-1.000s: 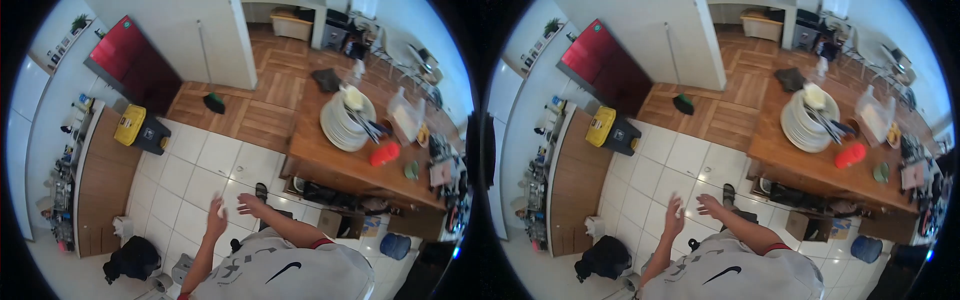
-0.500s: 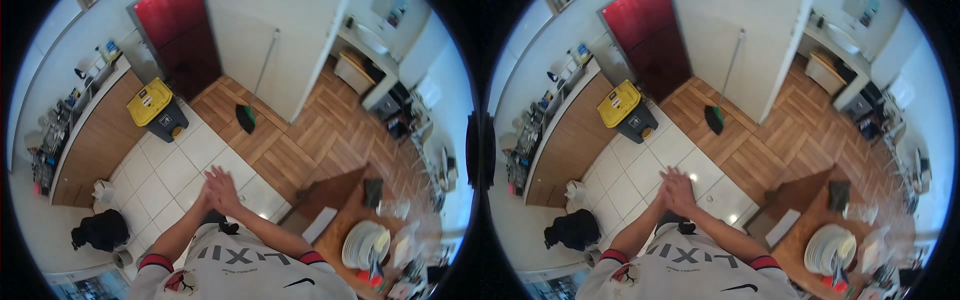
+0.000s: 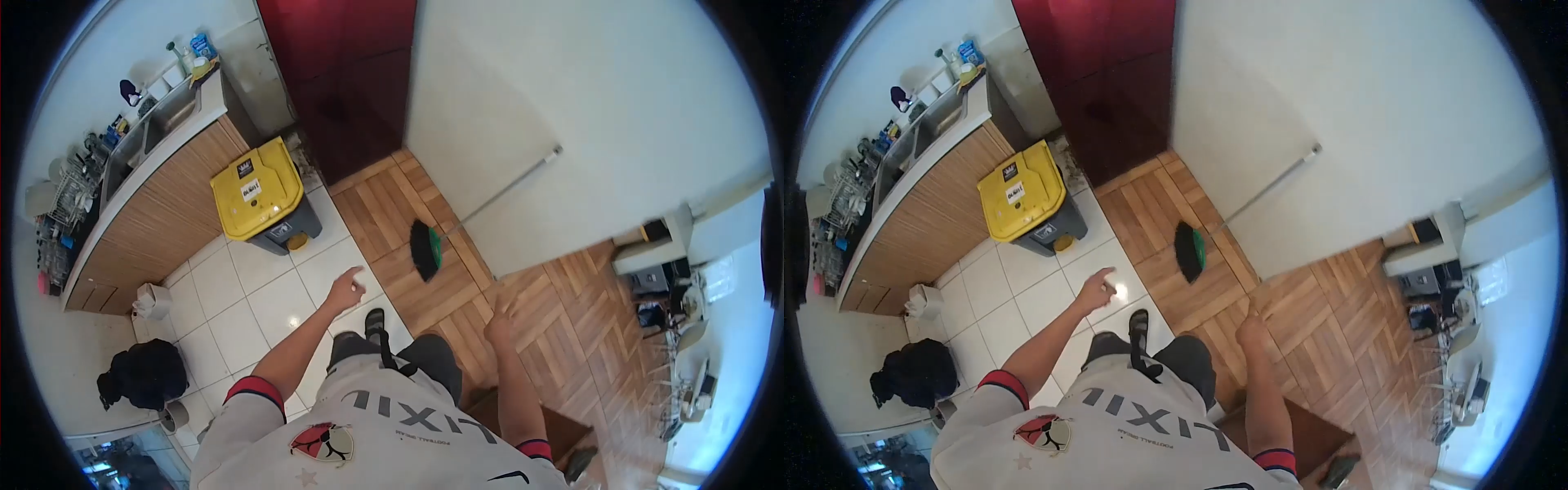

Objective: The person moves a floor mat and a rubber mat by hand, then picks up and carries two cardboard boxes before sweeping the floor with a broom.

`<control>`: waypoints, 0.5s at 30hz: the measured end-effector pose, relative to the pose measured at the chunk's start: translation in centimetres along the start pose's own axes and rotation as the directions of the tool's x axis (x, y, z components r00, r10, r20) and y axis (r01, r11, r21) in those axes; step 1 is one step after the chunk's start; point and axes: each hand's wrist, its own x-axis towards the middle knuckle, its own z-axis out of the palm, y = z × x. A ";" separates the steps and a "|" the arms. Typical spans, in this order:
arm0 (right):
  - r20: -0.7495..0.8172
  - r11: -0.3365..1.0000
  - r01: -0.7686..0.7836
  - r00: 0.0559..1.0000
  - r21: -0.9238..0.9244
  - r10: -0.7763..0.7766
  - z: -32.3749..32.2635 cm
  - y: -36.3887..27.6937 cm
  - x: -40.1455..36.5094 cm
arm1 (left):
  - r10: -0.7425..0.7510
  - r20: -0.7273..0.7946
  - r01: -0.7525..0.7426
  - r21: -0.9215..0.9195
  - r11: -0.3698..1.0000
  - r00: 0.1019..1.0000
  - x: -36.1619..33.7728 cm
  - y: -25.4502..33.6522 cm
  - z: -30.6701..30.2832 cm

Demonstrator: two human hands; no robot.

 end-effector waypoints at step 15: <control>0.327 0.488 0.523 0.841 -0.699 -0.431 -3.0 0.3 48.4 | -0.913 -0.378 0.588 -0.708 0.392 0.154 -18.9 -9.5 -1.8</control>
